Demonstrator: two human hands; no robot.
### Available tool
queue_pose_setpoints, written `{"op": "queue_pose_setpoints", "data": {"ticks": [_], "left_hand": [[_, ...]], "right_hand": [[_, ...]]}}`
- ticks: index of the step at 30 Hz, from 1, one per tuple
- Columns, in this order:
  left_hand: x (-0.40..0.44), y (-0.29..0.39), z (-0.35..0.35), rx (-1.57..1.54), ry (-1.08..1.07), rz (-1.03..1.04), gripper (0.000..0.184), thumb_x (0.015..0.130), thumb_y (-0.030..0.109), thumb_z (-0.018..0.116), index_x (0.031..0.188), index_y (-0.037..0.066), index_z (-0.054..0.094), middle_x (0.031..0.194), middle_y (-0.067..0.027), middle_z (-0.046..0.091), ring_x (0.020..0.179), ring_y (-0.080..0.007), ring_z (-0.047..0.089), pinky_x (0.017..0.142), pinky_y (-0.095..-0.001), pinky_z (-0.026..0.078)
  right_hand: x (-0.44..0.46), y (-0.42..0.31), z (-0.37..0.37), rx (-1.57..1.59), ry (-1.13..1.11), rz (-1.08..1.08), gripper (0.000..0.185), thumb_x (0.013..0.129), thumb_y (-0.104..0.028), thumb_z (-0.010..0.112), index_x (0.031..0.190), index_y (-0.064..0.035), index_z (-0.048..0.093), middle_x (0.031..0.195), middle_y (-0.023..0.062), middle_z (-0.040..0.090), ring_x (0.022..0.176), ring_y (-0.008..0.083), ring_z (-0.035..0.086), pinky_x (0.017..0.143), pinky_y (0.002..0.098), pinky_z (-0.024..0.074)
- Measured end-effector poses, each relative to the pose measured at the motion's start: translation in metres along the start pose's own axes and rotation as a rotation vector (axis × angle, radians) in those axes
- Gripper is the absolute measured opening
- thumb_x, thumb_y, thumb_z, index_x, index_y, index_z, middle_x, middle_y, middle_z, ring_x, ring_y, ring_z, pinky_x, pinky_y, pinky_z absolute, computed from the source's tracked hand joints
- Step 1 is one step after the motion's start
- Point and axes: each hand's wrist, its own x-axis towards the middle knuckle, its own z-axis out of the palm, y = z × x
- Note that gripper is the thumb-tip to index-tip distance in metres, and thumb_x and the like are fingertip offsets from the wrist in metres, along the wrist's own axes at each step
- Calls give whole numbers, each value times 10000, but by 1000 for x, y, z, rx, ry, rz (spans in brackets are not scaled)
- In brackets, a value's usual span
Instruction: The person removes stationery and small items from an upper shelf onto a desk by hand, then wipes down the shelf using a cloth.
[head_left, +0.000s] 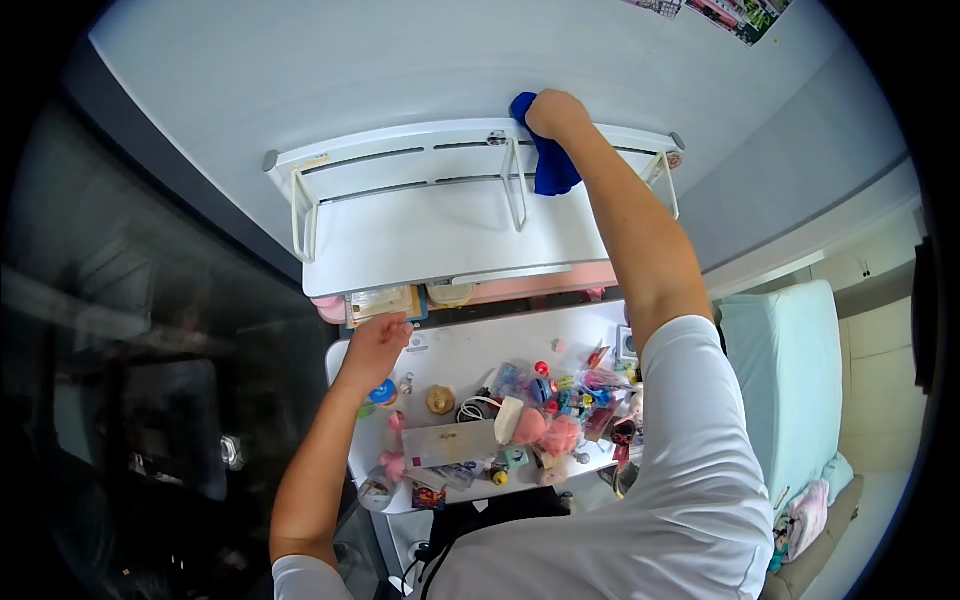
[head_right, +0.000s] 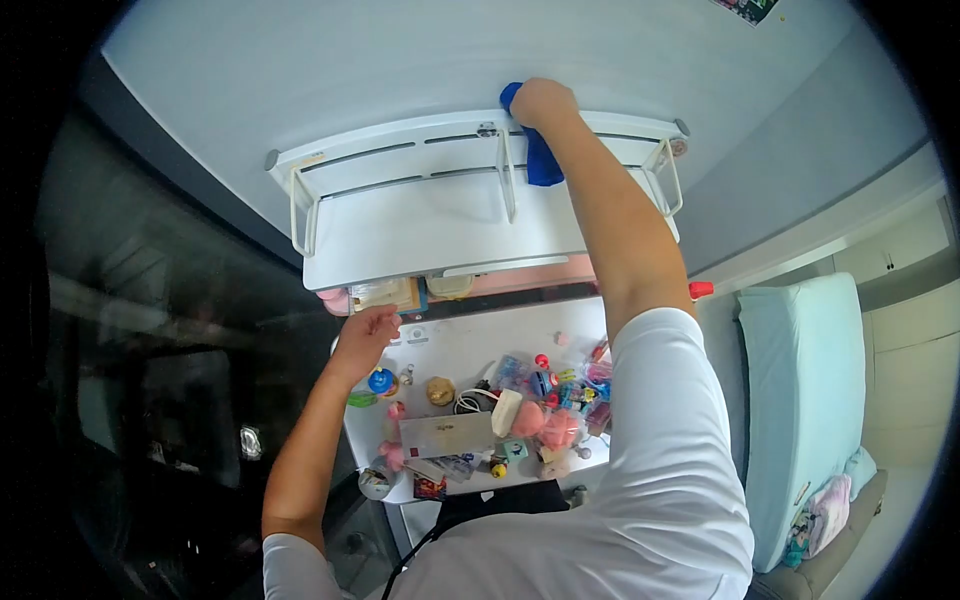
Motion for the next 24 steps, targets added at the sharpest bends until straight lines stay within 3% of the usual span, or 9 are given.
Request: {"op": "queue_pose_setpoints", "data": {"ticks": [6,11,13,15,20,22,24], "left_hand": [[-8,14,2,-29,-5,-37,348,983,162,683,1228,-78,628,917,-77,703,821,-108,643,727,-258,526],[-10,12,-6,31,17,-66,356,983,166,686,1232,-82,631,919,-70,705,827,-101,649,738,-246,523],[-12,15,-5,24,7,-91,365,982,166,686,1246,-80,631,919,-66,706,826,-103,655,746,-250,525],[-11,18,-3,30,18,-129,366,982,165,685,1248,-81,633,920,-66,708,824,-104,656,751,-255,528],[-3,31,7,92,17,-53,341,985,152,664,1233,-80,637,919,-66,709,819,-119,657,746,-259,525],[11,45,11,162,31,17,332,974,153,662,1227,-60,647,900,-93,724,804,-159,680,744,-288,536],[29,75,13,525,120,52,308,956,170,666,1185,-35,671,884,-137,731,789,-228,698,745,-340,545]], "right_hand": [[-14,-46,5,75,26,-8,285,871,-191,598,1066,-76,773,1111,158,751,1038,327,719,885,430,560],[-30,-70,6,-135,89,-220,264,878,-222,614,1047,-108,781,1116,151,750,1082,309,703,910,408,549],[-19,-82,32,-151,212,-231,253,884,-207,617,1054,-117,781,1116,144,744,1084,318,682,940,428,528],[-23,-101,45,-43,313,-223,250,888,-189,612,1055,-104,777,1108,147,738,1076,318,668,949,441,514],[-67,-125,14,125,205,-516,229,884,-181,617,1012,-83,780,1052,182,748,1009,347,697,916,425,534],[-75,-117,11,444,128,-433,255,865,-135,584,1024,-64,770,1039,210,736,1003,367,693,909,444,538],[-82,-98,16,701,169,-399,291,835,-83,535,1020,-37,755,997,241,722,947,363,704,892,453,543]]}}
